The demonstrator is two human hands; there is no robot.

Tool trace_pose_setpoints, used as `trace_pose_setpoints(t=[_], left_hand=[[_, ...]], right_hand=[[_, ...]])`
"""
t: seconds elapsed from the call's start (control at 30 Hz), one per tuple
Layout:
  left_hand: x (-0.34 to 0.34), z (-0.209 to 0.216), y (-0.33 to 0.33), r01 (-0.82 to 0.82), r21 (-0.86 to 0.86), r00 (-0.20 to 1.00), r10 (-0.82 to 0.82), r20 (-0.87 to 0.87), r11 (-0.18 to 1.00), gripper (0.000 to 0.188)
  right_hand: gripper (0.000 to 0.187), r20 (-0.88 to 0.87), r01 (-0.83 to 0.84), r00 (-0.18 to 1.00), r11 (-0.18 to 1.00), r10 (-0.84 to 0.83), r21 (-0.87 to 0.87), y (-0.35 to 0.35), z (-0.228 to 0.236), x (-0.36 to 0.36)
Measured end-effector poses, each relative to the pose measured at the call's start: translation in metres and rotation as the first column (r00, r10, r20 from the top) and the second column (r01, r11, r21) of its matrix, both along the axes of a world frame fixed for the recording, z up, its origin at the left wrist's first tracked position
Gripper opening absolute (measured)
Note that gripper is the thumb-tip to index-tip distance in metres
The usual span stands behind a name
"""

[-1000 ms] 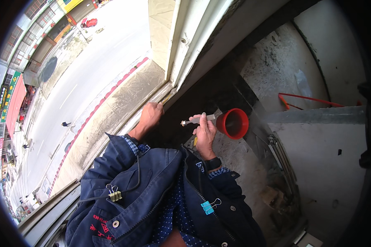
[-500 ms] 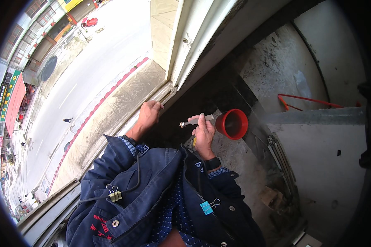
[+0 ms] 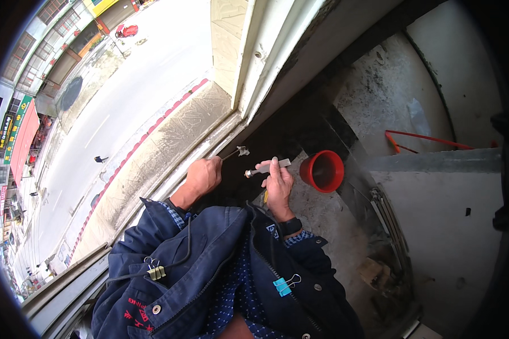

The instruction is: The person applies a white sealant along the window frame using a small brush and a putty knife. They spread the material evenly along the joint, occasionally smoothing it with the putty knife. The work is performed on an upper-floor window overlooking a street.

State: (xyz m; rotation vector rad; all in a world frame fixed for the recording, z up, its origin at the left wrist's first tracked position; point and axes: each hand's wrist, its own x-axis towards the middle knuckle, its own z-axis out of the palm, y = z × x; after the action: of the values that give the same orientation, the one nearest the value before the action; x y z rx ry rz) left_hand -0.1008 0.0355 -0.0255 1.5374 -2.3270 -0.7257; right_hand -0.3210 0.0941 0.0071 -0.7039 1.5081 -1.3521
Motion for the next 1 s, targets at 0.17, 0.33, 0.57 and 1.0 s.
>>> trace_pose_setpoints(t=[0.17, 0.33, 0.57, 1.0], left_hand=[[0.003, 0.014, 0.001, -0.124, 0.023, 0.975, 0.126, -0.184, 0.992, 0.025], [0.017, 0.018, -0.004, -0.257, 0.218, 0.906, 0.313, -0.285, 0.942, 0.030], [0.019, 0.024, -0.009, -0.282, 0.428, 0.888, 0.403, -0.223, 0.859, 0.032], [-0.014, 0.015, -0.051, -0.163, 0.616, 0.839, 0.437, -0.324, 0.770, 0.029]], right_hand=[[0.046, -0.005, 0.005, 1.000, 1.000, -0.004, 0.005, 0.000, -0.003, -0.003], [0.047, -0.014, 0.028, 1.000, 1.000, -0.027, 0.009, 0.004, -0.005, -0.009], [0.045, -0.007, 0.083, 0.996, 0.996, -0.083, 0.005, 0.012, 0.000, -0.017], [0.044, -0.012, 0.196, 0.979, 0.958, -0.203, -0.208, 0.024, 0.003, -0.025]])
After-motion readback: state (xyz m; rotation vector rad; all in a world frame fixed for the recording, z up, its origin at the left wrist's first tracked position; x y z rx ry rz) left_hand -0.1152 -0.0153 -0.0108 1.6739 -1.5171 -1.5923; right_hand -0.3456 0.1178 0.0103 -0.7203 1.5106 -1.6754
